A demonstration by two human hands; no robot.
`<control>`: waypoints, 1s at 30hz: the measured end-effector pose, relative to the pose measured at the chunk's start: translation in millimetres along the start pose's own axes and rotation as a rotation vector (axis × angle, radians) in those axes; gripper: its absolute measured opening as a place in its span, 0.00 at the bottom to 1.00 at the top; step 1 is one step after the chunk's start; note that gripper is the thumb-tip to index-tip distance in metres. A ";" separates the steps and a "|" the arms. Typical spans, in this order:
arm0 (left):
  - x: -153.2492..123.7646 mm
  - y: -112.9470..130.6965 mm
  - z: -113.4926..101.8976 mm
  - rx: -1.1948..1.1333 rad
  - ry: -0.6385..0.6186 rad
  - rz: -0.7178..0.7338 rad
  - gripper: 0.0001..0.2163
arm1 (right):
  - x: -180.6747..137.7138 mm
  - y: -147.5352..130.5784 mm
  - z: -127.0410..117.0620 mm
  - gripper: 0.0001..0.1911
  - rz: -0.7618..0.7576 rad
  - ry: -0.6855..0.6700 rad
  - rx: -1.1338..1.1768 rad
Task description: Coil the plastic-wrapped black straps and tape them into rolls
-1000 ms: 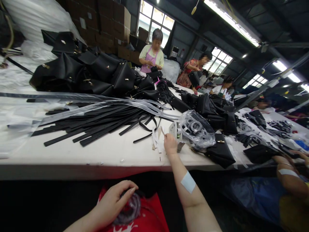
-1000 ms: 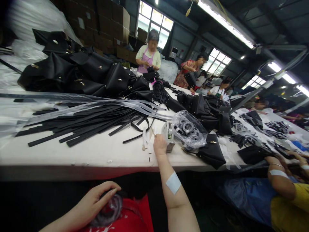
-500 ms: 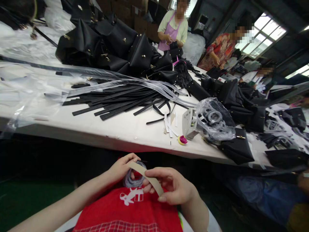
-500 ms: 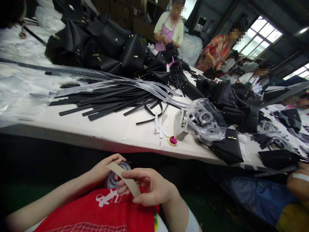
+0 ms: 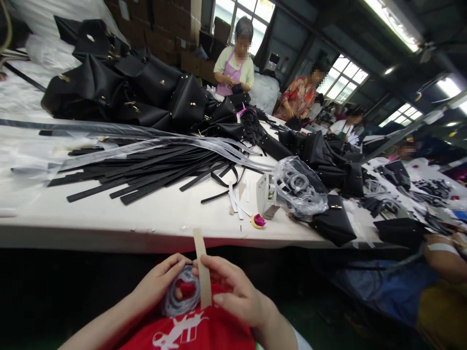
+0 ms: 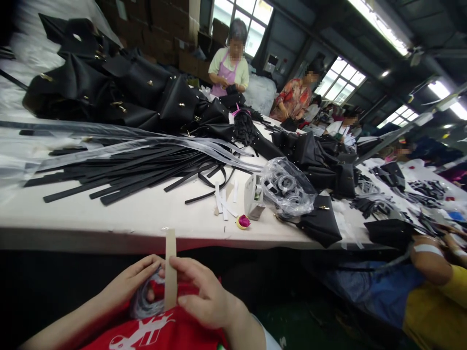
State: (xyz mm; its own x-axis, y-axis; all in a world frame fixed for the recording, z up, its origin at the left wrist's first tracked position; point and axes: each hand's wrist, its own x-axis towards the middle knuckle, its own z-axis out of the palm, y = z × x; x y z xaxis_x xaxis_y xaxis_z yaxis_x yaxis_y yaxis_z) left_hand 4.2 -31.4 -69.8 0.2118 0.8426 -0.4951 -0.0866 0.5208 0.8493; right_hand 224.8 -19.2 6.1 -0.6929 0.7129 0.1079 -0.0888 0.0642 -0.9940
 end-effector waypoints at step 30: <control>2.5 -7.7 -2.8 0.103 0.038 0.053 0.22 | 22.6 30.8 35.0 0.06 -0.280 0.300 -1.204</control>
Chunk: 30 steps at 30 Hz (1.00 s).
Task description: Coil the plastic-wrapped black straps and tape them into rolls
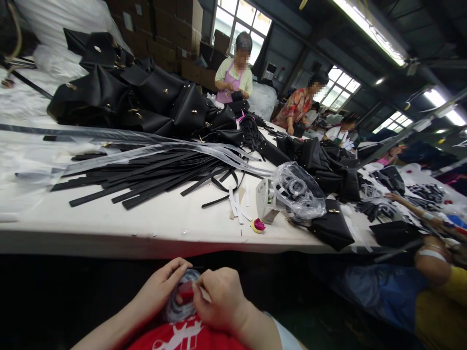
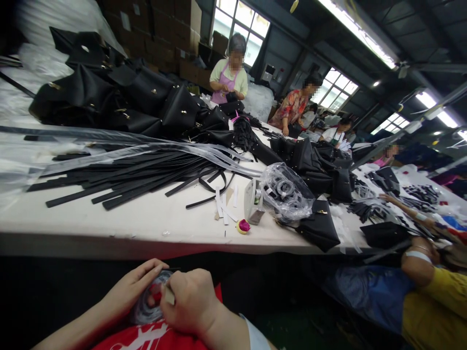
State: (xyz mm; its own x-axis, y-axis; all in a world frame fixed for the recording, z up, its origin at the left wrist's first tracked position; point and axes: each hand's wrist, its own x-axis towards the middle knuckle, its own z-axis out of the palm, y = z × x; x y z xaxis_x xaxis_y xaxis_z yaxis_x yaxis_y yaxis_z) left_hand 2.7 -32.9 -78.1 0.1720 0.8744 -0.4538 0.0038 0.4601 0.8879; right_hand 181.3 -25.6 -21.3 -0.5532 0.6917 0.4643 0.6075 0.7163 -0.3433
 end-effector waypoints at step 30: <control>-15.3 31.2 20.0 0.328 0.010 0.284 0.15 | 12.0 50.0 44.1 0.30 0.889 -0.327 1.028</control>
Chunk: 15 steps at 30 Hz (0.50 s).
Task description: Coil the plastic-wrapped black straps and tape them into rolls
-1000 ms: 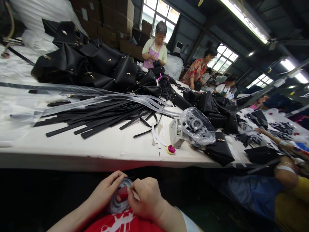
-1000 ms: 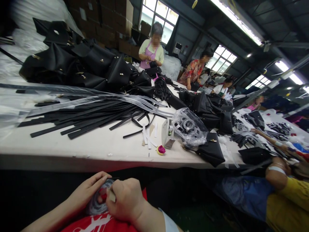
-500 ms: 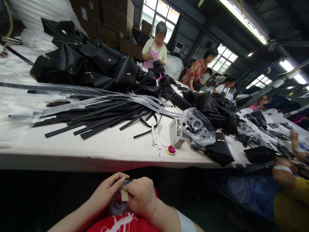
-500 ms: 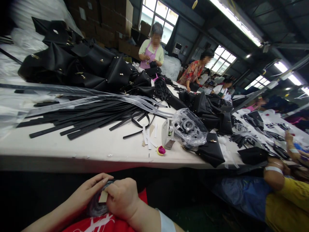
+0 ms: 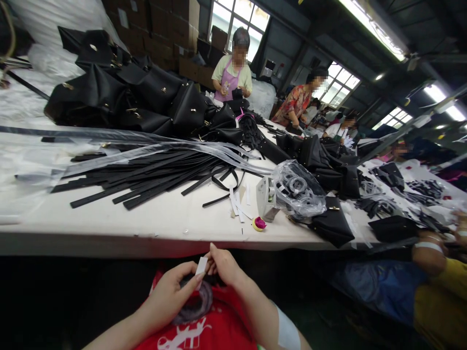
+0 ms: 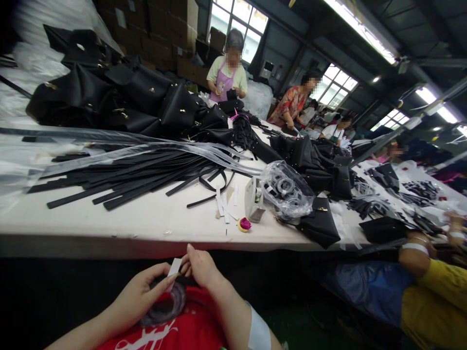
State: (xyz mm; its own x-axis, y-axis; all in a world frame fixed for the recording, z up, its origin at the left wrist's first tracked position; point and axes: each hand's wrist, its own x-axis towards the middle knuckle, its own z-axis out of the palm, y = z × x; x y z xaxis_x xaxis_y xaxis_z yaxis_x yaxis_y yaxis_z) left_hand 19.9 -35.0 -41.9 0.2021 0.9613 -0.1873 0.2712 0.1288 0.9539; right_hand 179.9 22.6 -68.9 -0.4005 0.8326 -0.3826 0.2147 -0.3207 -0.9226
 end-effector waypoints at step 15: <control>-1.5 6.8 -1.0 0.031 0.097 0.048 0.16 | -26.2 -19.8 5.5 0.12 -0.420 0.190 -0.283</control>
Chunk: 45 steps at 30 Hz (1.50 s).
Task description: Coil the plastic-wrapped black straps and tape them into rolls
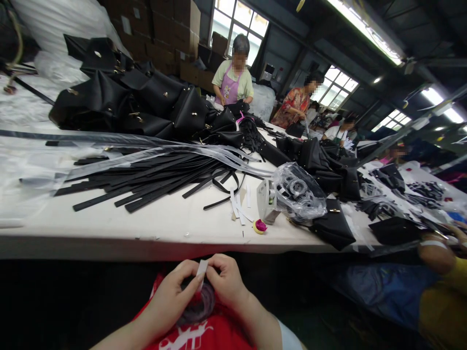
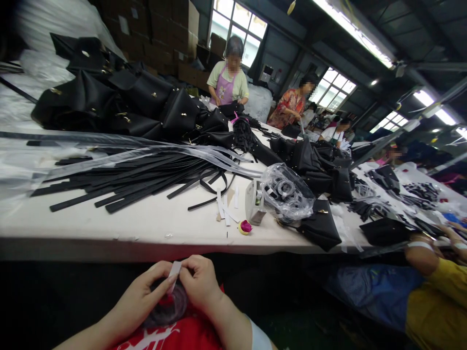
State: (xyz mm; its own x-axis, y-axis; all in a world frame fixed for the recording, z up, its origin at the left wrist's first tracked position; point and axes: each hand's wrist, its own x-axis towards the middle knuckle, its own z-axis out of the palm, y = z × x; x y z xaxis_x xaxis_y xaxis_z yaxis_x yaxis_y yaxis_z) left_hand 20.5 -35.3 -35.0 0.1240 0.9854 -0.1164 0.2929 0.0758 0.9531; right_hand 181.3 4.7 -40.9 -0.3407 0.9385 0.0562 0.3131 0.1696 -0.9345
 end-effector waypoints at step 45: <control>15.0 -1.3 2.5 -0.546 -0.219 -0.333 0.20 | 14.5 30.9 -127.0 0.11 0.000 0.556 -0.660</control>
State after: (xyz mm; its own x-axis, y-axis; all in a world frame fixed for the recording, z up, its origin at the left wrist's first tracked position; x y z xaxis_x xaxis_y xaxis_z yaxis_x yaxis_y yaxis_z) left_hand 24.4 -21.0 -38.6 0.3166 0.8469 -0.4273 -0.1652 0.4928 0.8543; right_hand 298.6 61.7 -24.3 0.0883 0.9201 0.3815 0.8231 0.1483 -0.5482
